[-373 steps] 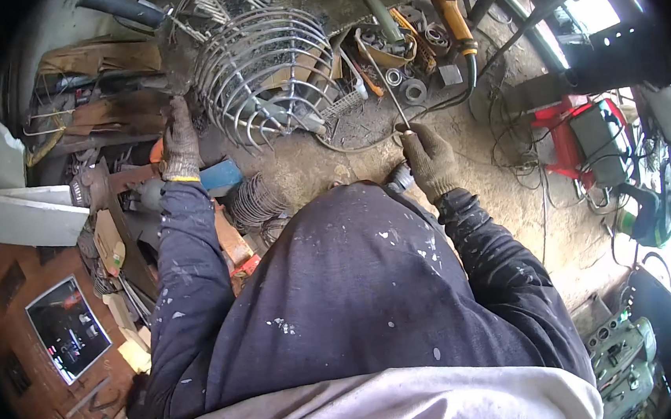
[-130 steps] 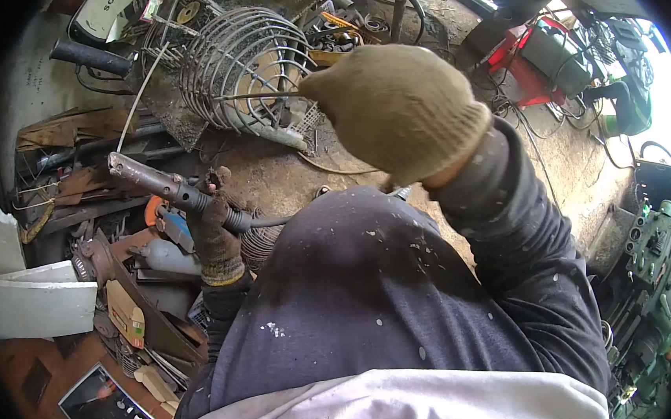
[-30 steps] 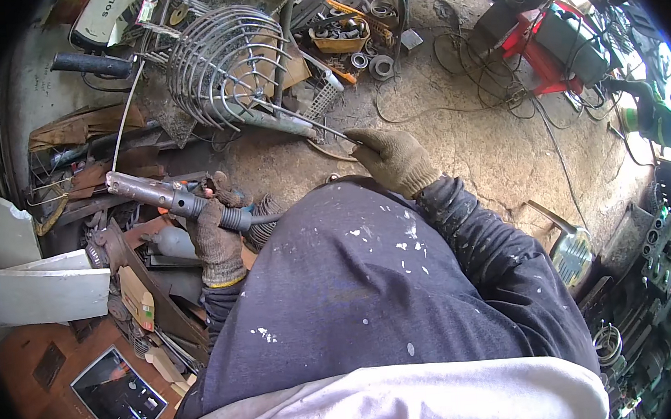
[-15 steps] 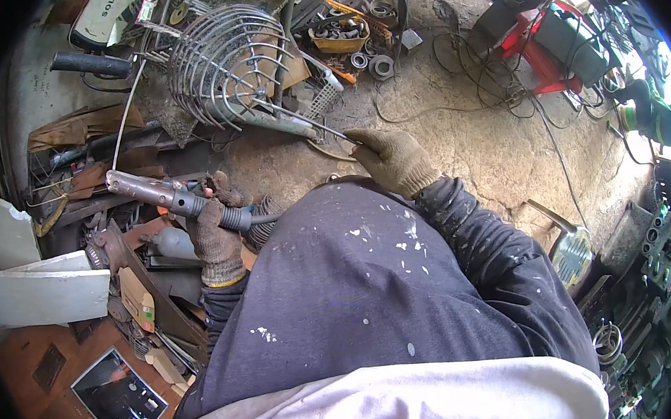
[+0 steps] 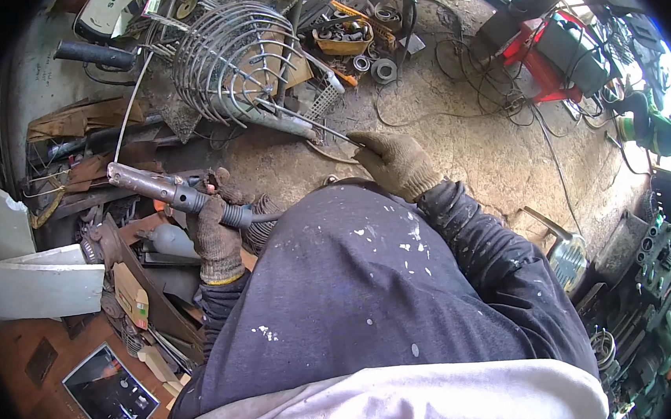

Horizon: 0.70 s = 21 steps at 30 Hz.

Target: The person welds metal rods onto a hemispherical wire cage using a welding torch and a hammer, occasionally striking the metal joints.

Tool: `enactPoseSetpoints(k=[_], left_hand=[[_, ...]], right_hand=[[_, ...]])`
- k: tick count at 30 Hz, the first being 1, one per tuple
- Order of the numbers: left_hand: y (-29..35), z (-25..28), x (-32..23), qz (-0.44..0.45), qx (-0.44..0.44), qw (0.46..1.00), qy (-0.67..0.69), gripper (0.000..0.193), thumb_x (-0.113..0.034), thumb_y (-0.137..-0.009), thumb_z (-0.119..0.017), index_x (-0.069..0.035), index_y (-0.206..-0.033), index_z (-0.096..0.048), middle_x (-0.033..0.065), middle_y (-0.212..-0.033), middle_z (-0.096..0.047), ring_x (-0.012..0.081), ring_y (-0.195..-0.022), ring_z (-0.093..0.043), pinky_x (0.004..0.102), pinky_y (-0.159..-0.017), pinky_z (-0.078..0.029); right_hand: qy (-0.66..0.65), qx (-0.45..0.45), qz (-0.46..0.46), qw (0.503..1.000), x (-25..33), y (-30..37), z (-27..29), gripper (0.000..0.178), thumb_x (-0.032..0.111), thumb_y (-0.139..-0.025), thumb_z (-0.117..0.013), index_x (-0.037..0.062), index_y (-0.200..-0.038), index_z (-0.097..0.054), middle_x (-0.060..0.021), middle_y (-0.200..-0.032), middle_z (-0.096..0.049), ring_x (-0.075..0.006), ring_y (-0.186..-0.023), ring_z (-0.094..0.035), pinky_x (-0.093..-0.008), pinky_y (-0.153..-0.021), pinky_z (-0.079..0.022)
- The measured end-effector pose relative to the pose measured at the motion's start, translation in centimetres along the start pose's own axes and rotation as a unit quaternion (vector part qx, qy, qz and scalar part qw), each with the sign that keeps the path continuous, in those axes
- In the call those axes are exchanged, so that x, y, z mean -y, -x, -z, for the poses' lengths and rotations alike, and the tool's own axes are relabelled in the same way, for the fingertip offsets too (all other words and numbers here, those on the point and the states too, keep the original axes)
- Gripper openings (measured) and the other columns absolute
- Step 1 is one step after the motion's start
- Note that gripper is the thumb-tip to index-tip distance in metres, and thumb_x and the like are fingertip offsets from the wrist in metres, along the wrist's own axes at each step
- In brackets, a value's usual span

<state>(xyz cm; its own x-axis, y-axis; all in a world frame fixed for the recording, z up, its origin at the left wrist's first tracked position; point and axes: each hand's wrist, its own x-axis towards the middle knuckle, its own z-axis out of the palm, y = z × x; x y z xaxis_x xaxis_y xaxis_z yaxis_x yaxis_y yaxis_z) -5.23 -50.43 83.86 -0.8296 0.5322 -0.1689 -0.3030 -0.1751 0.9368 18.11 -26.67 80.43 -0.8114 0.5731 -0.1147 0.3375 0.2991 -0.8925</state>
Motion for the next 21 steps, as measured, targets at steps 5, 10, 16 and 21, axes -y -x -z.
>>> enactPoseSetpoints(k=[5,10,16,21], left_hand=[[-0.4,1.3,0.9,0.004,-0.02,1.0,0.002,0.036,-0.005,-0.081,-0.07,-0.004,-0.115,-0.06,0.0189,-0.123,-0.065,0.0252,-0.085,-0.069,0.0474,-0.078,-0.062],[-0.3,0.7,0.9,0.002,-0.005,1.0,0.03,0.033,-0.006,-0.081,-0.071,-0.005,-0.112,-0.059,0.0186,-0.122,-0.065,0.0253,-0.085,-0.069,0.0485,-0.076,-0.062],[-0.1,-0.3,0.4,0.014,-0.025,0.999,0.034,0.032,-0.006,-0.081,-0.072,-0.005,-0.111,-0.06,0.0201,-0.123,-0.065,0.0243,-0.083,-0.068,0.0479,-0.074,-0.062],[-0.3,-0.3,0.1,0.016,0.001,0.999,0.047,0.033,-0.005,-0.08,-0.072,-0.006,-0.111,-0.06,0.0203,-0.122,-0.065,0.025,-0.088,-0.069,0.0481,-0.077,-0.062]], right_hand=[[-0.003,0.006,-0.02,1.0,0.1,0.0,0.0,0.034,0.02,-0.093,-0.063,0.0086,-0.125,-0.067,-0.0182,-0.102,-0.072,-0.0305,-0.091,-0.072,-0.0367,-0.08,-0.056],[-0.009,0.007,0.008,1.0,-0.4,-0.2,-0.3,0.037,0.012,-0.095,-0.061,0.0031,-0.131,-0.062,-0.0126,-0.09,-0.073,-0.0168,-0.078,-0.072,-0.0313,-0.072,-0.056],[-0.022,0.015,-0.022,0.999,-0.2,-0.4,-0.3,0.035,0.014,-0.094,-0.063,0.0043,-0.127,-0.065,-0.0159,-0.093,-0.073,-0.0229,-0.079,-0.072,-0.0332,-0.074,-0.056],[0.006,-0.008,-0.027,1.0,0.0,-0.2,-0.4,0.034,0.016,-0.092,-0.066,0.0052,-0.124,-0.067,-0.0186,-0.096,-0.073,-0.0267,-0.087,-0.073,-0.0356,-0.077,-0.056]])
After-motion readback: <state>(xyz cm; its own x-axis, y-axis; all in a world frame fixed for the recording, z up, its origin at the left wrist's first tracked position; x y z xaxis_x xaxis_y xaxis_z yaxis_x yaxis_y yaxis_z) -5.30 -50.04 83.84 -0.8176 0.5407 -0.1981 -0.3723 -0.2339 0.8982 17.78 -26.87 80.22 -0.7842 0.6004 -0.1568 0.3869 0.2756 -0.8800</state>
